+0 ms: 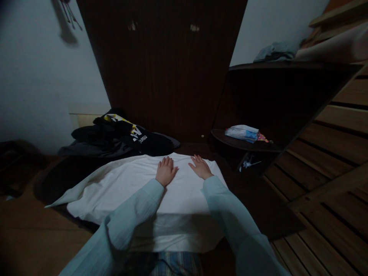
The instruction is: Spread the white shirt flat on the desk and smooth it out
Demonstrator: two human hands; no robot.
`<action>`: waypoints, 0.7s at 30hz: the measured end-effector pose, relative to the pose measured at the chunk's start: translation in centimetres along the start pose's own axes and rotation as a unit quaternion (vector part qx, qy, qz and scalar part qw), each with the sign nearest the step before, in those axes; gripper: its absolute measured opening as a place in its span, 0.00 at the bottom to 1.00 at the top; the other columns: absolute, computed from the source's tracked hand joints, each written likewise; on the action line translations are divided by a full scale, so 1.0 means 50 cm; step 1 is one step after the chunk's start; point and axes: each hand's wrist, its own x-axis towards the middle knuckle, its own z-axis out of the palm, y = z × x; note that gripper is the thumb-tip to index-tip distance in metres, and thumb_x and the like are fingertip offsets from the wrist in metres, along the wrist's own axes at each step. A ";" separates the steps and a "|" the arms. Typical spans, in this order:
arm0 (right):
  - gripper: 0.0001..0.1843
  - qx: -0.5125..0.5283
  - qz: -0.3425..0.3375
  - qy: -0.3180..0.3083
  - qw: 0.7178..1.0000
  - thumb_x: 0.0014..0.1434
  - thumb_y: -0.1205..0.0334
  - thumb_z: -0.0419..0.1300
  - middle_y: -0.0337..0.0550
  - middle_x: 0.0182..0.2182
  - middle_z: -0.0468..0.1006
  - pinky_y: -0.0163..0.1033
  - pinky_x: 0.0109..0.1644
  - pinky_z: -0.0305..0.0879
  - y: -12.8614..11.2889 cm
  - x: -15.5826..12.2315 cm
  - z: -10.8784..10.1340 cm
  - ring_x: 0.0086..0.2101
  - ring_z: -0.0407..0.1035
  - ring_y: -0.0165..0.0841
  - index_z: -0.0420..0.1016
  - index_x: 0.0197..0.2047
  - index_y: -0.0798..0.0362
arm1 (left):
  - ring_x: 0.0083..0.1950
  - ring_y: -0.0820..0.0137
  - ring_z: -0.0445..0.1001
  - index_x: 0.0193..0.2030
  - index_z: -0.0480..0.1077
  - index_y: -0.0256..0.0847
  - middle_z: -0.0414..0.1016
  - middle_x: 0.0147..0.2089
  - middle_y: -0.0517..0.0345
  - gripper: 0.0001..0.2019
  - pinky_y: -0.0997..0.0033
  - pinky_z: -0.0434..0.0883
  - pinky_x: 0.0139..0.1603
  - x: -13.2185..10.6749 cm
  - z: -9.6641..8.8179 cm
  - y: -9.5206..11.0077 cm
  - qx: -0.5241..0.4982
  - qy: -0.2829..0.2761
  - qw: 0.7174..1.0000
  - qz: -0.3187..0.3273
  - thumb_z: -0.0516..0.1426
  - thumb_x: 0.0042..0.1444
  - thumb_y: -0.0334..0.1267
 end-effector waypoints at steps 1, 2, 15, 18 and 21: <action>0.33 -0.001 -0.001 0.002 1.000 0.61 0.45 0.36 0.46 0.64 0.48 0.42 0.64 0.39 0.000 -0.001 -0.001 0.62 0.40 0.38 0.51 0.63 0.55 | 0.66 0.54 0.47 0.62 0.53 0.31 0.50 0.65 0.40 0.31 0.50 0.49 0.61 0.001 0.001 -0.004 0.002 -0.011 1.000 -0.028 0.37 0.59 0.52; 0.33 0.000 -0.003 0.004 1.000 0.62 0.45 0.36 0.46 0.64 0.48 0.42 0.64 0.39 -0.001 -0.003 -0.001 0.62 0.40 0.38 0.51 0.63 0.55 | 0.66 0.53 0.47 0.62 0.53 0.31 0.50 0.65 0.40 0.32 0.48 0.49 0.61 0.002 0.002 -0.009 0.003 -0.025 0.999 -0.045 0.36 0.59 0.53; 0.33 0.005 0.000 0.011 1.000 0.62 0.45 0.36 0.46 0.63 0.51 0.41 0.64 0.40 -0.004 -0.009 -0.003 0.62 0.42 0.37 0.52 0.63 0.56 | 0.51 0.54 0.63 0.50 0.66 0.29 0.67 0.49 0.37 0.29 0.56 0.58 0.51 -0.003 -0.011 -0.011 0.017 0.063 0.994 -0.092 0.40 0.58 0.52; 0.33 0.005 0.004 0.011 1.000 0.62 0.44 0.36 0.44 0.63 0.51 0.42 0.63 0.40 -0.005 -0.010 -0.005 0.62 0.43 0.37 0.52 0.63 0.54 | 0.53 0.53 0.62 0.52 0.64 0.28 0.66 0.51 0.36 0.30 0.55 0.57 0.52 -0.003 -0.007 -0.011 0.023 0.053 0.994 -0.095 0.41 0.57 0.53; 0.32 0.008 0.004 0.009 1.000 0.62 0.46 0.37 0.45 0.63 0.50 0.42 0.63 0.41 -0.008 -0.013 -0.008 0.62 0.43 0.37 0.52 0.63 0.54 | 0.60 0.52 0.55 0.57 0.59 0.27 0.59 0.59 0.34 0.33 0.52 0.53 0.57 -0.001 0.001 -0.013 0.023 0.025 0.996 -0.087 0.40 0.57 0.55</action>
